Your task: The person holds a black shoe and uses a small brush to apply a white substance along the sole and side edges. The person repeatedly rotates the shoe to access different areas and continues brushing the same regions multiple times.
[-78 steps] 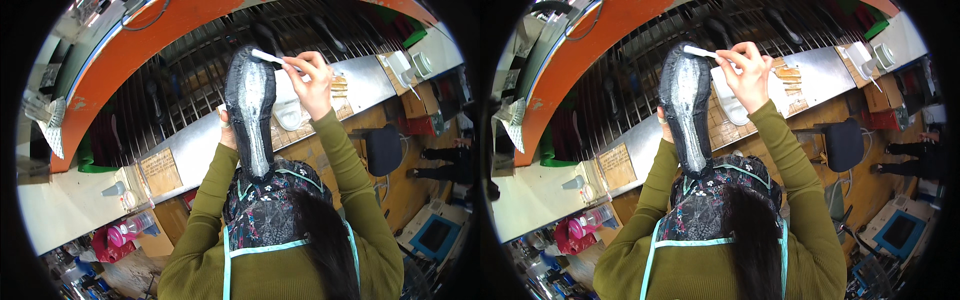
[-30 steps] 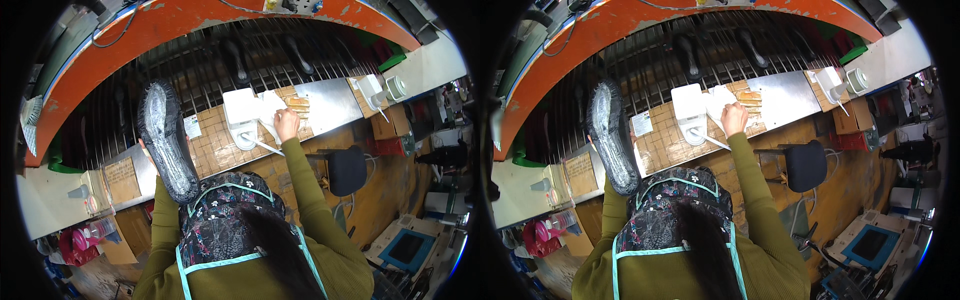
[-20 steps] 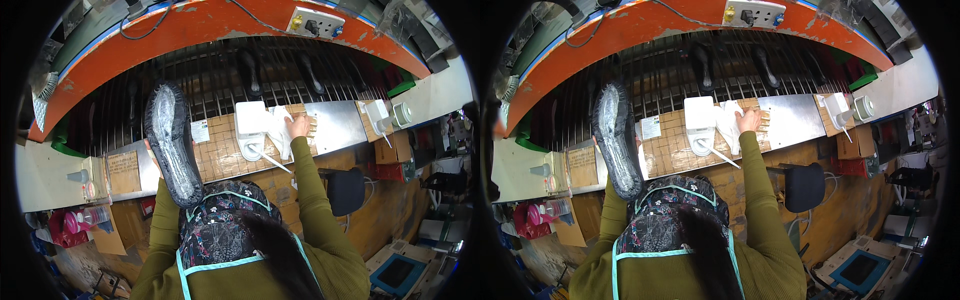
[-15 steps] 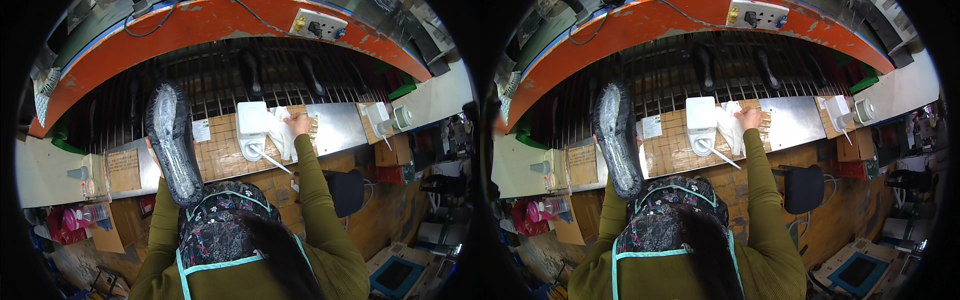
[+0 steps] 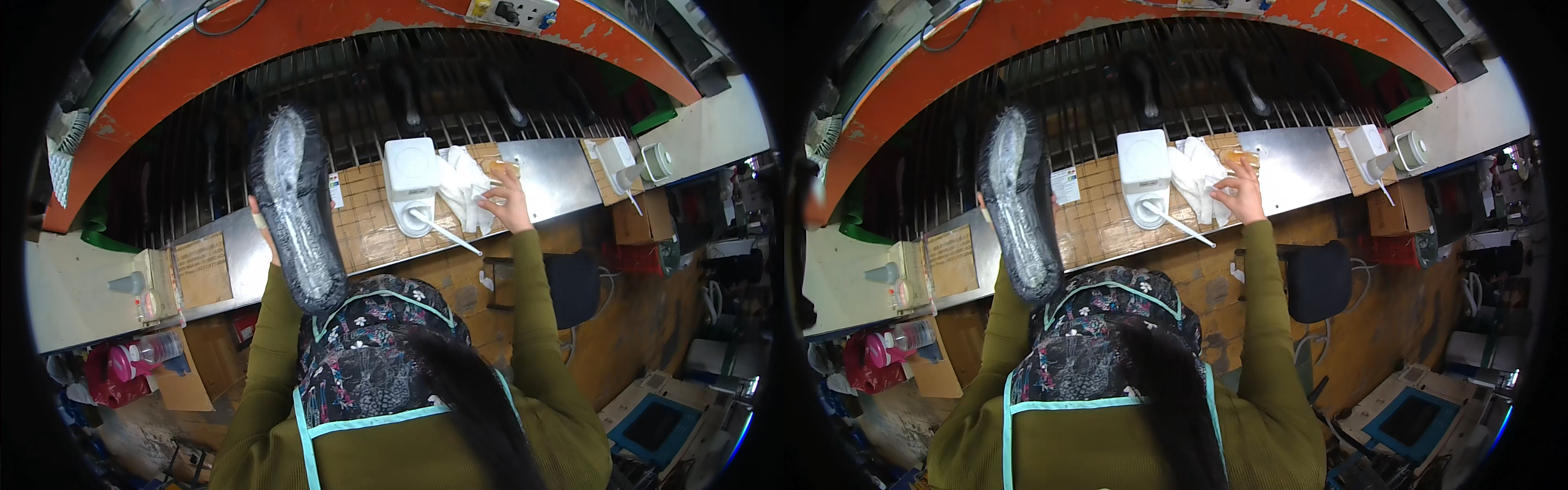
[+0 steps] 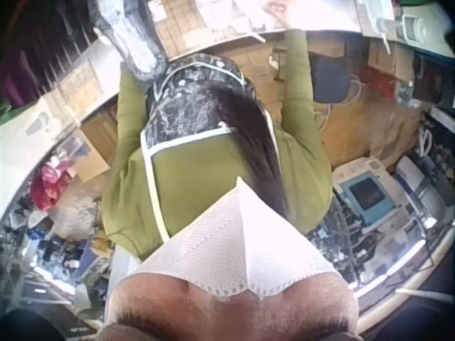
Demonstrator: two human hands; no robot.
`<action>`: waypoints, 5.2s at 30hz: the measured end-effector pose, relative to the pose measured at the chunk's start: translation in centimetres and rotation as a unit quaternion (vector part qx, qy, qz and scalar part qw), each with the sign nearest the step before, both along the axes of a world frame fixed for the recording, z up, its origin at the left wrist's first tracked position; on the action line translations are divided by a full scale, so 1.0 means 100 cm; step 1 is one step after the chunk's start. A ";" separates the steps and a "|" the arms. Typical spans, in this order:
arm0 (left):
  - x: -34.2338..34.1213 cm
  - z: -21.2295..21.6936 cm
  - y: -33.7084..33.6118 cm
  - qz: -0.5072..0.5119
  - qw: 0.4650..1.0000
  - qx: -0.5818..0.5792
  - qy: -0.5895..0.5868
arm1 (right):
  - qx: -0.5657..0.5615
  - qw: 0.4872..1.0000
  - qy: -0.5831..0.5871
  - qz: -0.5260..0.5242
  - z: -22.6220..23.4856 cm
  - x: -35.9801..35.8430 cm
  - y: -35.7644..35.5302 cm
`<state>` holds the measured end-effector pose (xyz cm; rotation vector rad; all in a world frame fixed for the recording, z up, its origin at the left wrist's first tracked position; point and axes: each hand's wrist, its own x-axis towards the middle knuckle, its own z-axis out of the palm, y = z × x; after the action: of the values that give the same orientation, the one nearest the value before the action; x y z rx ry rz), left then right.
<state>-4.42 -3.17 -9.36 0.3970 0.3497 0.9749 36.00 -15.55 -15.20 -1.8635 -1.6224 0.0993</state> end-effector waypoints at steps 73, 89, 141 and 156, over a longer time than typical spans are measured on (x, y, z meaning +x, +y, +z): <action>0.030 -0.012 0.000 -0.051 0.996 -0.006 0.076 | -0.047 0.993 0.014 -0.107 0.041 -0.167 -0.021; 0.015 -0.010 -0.013 -0.054 0.998 -0.006 -0.024 | -0.088 0.978 -0.108 -0.154 -0.022 -0.141 -0.025; -0.041 -0.029 0.050 -0.014 0.993 -0.042 0.110 | 0.189 0.979 -0.065 0.034 0.100 -0.257 0.124; -0.022 -0.226 0.250 0.017 0.975 -0.181 -0.128 | -0.143 0.955 0.250 -0.071 -0.008 -0.098 0.265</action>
<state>-6.65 21.85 -31.96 -0.0677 0.2937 0.9600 26.17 10.98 -15.99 -1.9535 -1.1634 0.7170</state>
